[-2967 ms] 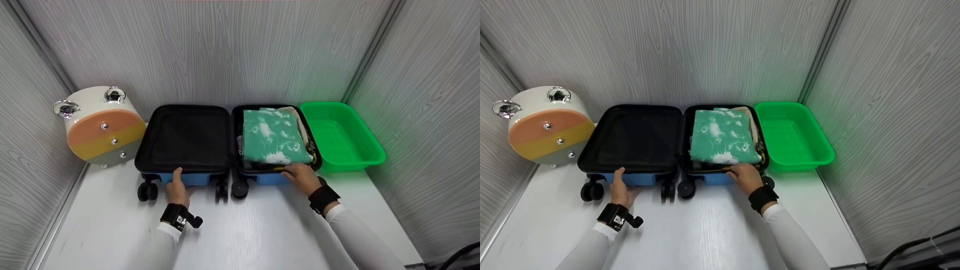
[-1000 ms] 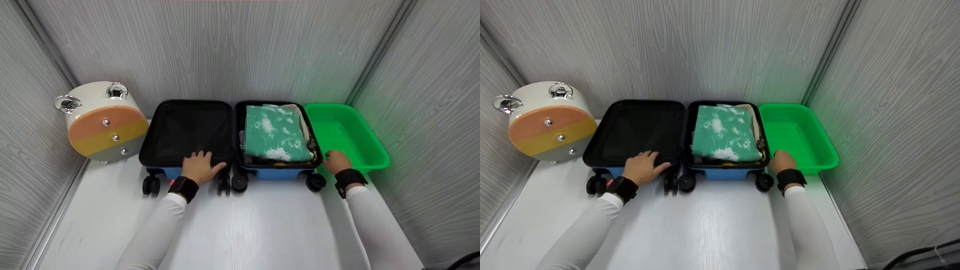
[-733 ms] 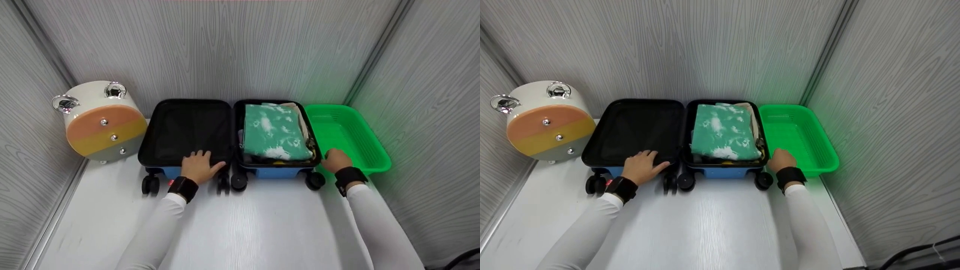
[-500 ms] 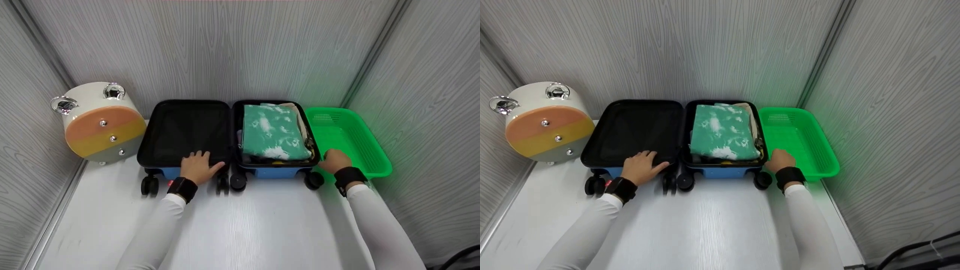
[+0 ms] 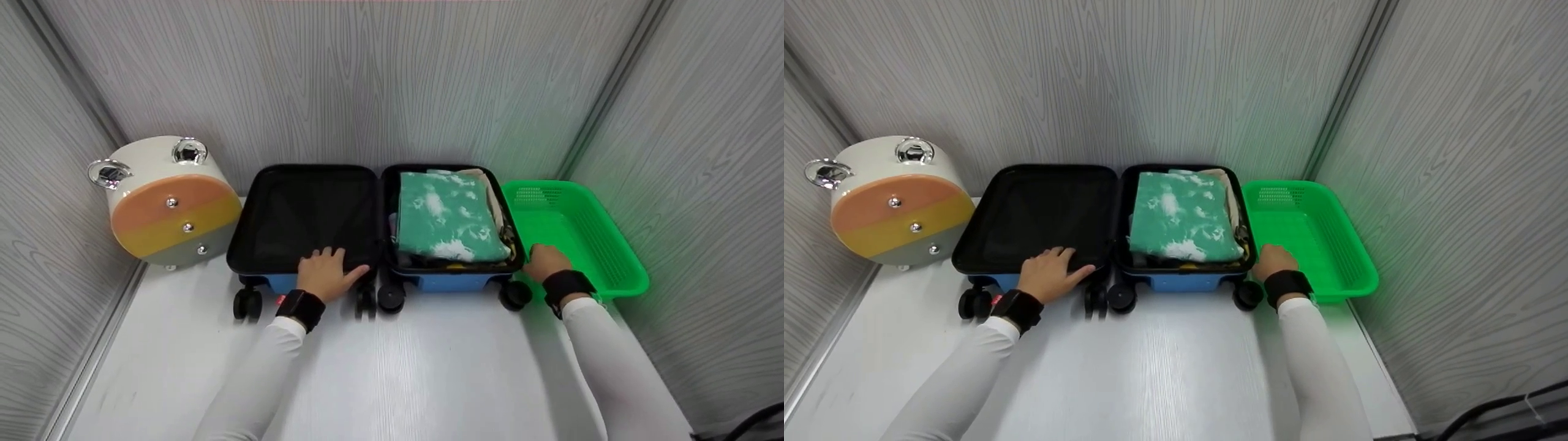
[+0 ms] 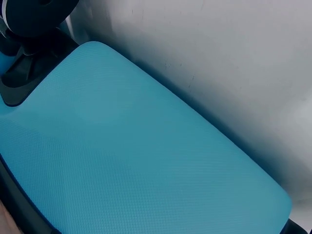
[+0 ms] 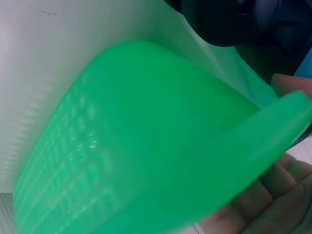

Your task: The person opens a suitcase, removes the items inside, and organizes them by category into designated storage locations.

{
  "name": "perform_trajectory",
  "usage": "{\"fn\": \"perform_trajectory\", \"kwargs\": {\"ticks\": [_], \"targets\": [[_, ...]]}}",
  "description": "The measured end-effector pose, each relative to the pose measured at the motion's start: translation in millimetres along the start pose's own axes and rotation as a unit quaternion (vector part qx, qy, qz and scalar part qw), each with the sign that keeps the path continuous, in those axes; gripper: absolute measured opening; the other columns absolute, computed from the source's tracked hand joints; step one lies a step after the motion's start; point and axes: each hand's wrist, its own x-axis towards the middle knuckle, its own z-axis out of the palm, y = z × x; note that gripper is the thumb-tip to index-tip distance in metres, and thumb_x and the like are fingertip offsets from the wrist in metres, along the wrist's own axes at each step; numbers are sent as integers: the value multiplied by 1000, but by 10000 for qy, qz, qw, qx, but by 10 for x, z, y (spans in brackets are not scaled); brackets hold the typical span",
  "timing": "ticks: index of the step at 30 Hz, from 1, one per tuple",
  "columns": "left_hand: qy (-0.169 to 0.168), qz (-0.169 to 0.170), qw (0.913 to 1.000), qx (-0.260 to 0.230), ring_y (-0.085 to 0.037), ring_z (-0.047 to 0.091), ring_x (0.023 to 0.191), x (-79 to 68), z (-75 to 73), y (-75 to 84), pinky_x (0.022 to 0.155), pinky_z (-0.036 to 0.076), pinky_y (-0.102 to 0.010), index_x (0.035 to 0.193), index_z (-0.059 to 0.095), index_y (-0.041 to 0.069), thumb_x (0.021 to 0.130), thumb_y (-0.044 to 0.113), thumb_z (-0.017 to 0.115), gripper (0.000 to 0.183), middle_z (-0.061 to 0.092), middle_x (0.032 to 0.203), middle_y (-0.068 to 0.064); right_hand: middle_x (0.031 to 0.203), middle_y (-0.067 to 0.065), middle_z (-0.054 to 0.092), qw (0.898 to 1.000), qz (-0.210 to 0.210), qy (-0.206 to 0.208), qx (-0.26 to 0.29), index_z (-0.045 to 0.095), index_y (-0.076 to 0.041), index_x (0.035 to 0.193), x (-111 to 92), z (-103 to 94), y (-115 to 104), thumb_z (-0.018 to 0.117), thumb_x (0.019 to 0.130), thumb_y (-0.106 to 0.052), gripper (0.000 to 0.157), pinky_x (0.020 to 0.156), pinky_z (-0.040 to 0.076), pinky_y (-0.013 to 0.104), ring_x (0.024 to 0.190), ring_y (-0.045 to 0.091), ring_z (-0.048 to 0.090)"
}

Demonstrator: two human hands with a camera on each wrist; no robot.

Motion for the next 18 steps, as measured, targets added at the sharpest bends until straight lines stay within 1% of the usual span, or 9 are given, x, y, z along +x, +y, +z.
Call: {"fn": "perform_trajectory", "kwargs": {"ticks": [2, 4, 5, 8, 10, 13, 14, 16, 18], "targets": [[11, -9, 10000, 14, -50, 65, 126, 2, -8, 10, 105, 53, -69, 148, 63, 4, 101, 80, 48, 91, 67, 140, -28, 102, 34, 71, 9999, -40, 48, 105, 64, 16, 116, 31, 21, -13, 62, 98, -6, 29, 70, 53, 49, 80, 36, 62], [49, 21, 10000, 16, -50, 65, 125, 3, -12, 18, 104, 53, -69, 147, 63, 4, 101, 80, 48, 90, 67, 139, -28, 103, 36, 71, 9998, -49, 136, 161, 64, 17, 113, 52, 47, -22, 60, 98, -2, 25, 71, 53, 50, 80, 36, 62], [57, 35, 10000, 15, -50, 65, 125, 3, -12, 21, 104, 54, -69, 147, 63, 3, 101, 80, 49, 90, 68, 139, -28, 100, 35, 71, 9996, -39, 208, 166, 66, 16, 109, 58, 59, -19, 59, 97, 0, 21, 70, 52, 50, 78, 36, 62], [65, 59, 10000, 47, -50, 66, 123, 5, -1, 13, 103, 54, -69, 147, 64, 3, 101, 80, 48, 91, 68, 137, -28, 87, 31, 72, 9987, 63, 492, 140, 67, 11, 93, 46, 75, -13, 59, 96, 2, 12, 61, 50, 45, 70, 32, 62], [85, 48, 9999, 69, -49, 67, 122, 11, 7, 0, 102, 55, -68, 147, 64, 3, 101, 81, 48, 92, 69, 136, -27, 76, 26, 70, 9973, 95, 716, 114, 65, 6, 82, 30, 64, -19, 60, 96, 3, 15, 56, 47, 42, 64, 30, 61], [100, 3, 9999, 71, -49, 67, 122, 22, 32, -12, 103, 55, -68, 147, 64, 4, 100, 82, 47, 93, 69, 136, -26, 64, 16, 61, 9943, 114, 1051, 163, 57, -2, 71, -23, 32, -37, 62, 95, 2, 25, 52, 45, 39, 58, 28, 58], [109, -1, 9999, 68, -49, 67, 122, 25, 41, -13, 103, 54, -69, 146, 64, 3, 100, 82, 47, 93, 69, 136, -26, 63, 13, 59, 9930, 129, 1162, 187, 55, -4, 70, -44, 22, -49, 62, 95, 2, 27, 52, 44, 39, 58, 27, 57], [95, -9, 9999, 57, -49, 67, 122, 30, 49, -13, 104, 54, -69, 147, 64, 4, 100, 82, 47, 93, 69, 137, -26, 62, 13, 58, 9903, 153, 1357, 260, 53, -5, 70, -81, -4, -85, 63, 95, 2, 27, 52, 45, 40, 58, 29, 58], [58, -19, 10000, 65, -49, 66, 123, 31, 54, -16, 104, 54, -69, 147, 63, 4, 101, 82, 46, 93, 68, 138, -26, 66, 18, 62, 9878, 182, 1509, 339, 56, 0, 74, -124, -32, -136, 62, 95, 2, 21, 53, 49, 44, 61, 35, 63]]}}
